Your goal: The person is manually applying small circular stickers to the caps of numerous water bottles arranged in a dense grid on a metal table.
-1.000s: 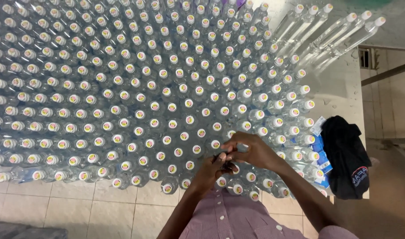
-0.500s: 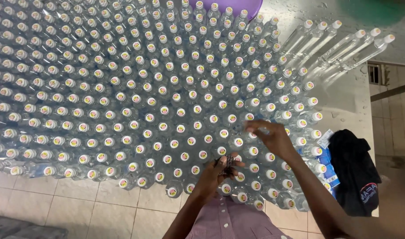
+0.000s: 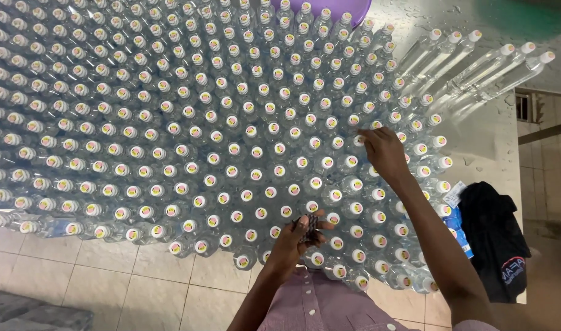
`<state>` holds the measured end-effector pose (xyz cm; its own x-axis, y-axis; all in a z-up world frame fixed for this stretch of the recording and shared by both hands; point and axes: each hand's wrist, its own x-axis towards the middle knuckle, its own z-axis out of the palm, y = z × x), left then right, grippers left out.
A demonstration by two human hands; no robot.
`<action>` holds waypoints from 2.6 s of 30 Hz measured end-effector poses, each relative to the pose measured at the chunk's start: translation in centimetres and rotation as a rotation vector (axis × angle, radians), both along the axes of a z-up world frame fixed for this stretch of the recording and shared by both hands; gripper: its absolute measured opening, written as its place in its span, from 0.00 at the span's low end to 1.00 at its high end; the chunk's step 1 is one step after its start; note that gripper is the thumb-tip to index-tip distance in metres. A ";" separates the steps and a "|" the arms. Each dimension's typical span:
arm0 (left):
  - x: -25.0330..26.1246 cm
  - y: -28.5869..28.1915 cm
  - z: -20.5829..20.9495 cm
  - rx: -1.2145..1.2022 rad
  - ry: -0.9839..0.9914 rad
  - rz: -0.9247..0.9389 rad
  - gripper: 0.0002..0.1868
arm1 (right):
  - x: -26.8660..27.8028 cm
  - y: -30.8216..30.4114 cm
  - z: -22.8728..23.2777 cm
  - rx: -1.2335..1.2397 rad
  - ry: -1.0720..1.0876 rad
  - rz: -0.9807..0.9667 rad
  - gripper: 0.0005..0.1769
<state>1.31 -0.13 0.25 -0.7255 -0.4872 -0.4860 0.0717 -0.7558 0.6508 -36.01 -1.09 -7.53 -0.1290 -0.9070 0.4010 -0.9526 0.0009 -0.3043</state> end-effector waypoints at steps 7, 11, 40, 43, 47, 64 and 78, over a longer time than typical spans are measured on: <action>0.1 -0.2 0.0 -0.030 0.008 -0.038 0.37 | -0.7 0.8 -0.1 0.128 -0.172 -0.121 0.04; -0.1 -0.3 -0.2 -0.005 0.005 -0.047 0.35 | -0.6 0.8 0.3 0.080 -0.156 -0.066 0.05; -2.9 0.2 -0.3 -0.074 0.024 -0.245 0.40 | 13.0 9.6 10.1 0.251 -0.729 0.341 0.25; -3.5 0.9 -1.2 -0.057 0.092 -0.292 0.40 | 13.0 10.8 10.5 0.225 -0.728 0.327 0.27; -4.0 1.8 -1.7 -0.047 0.076 -0.333 0.31 | 13.8 11.7 11.4 0.233 -0.733 0.313 0.24; -3.5 0.9 0.9 -0.087 0.064 -0.246 0.43 | 3.6 9.4 9.5 -0.060 -0.628 -0.157 0.08; -1.5 1.3 0.0 -0.026 -0.015 -0.156 0.40 | -6.5 5.1 0.3 0.020 -0.367 -0.306 0.15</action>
<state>-0.20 1.22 0.26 -0.7862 -0.3814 -0.4862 -0.0556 -0.7400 0.6704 -42.51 3.99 -7.20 -0.5216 -0.8120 0.2618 -0.7369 0.2740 -0.6180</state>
